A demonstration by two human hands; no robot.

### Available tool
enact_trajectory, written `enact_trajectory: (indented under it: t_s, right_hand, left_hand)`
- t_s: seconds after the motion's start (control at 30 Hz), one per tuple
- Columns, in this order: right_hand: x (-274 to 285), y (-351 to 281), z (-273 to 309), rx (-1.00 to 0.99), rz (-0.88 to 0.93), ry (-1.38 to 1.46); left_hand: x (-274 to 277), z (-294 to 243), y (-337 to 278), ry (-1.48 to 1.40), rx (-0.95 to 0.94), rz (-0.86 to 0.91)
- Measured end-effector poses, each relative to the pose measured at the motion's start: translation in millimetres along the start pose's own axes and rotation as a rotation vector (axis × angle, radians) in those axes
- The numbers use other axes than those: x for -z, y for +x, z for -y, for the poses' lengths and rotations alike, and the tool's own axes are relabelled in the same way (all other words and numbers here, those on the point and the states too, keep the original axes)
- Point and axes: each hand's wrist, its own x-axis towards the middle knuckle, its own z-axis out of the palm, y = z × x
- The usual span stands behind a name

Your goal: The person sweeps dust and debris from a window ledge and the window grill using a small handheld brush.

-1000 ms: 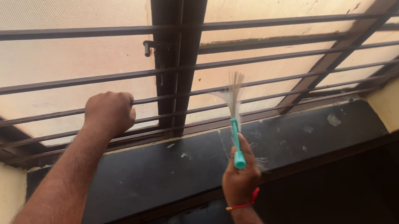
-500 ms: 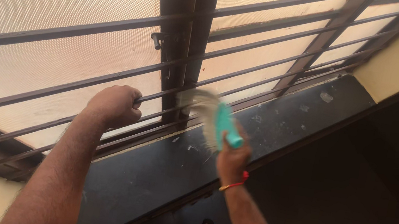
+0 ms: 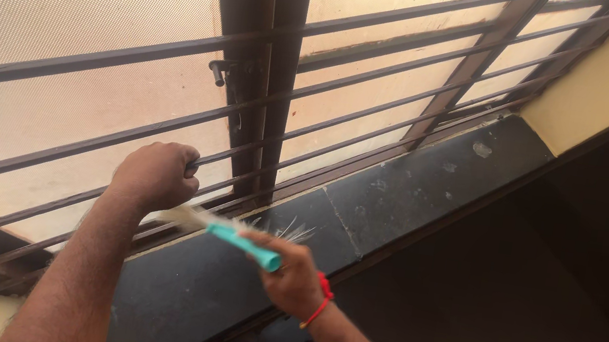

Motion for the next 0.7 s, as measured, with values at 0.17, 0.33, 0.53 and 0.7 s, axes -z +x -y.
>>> enact_trajectory:
  t_s: [0.17,0.33,0.53,0.7]
  right_hand:
    - [85,36,-3,0.096,-0.765,-0.17]
    - [80,38,21,0.013,-0.73,-0.322]
    - [72,25,60,0.47,0.081,-0.443]
    - [144,55,65,0.39,-0.203,-0.638]
  left_hand:
    - [-3,-5,0,0.038,0.038,-0.006]
    - [-7,-4,2,0.052,0.072,-0.026]
    - [-19,5,5,-0.003,-0.105,-0.284]
    - [-17,-4,5,0.051,0.064,-0.091]
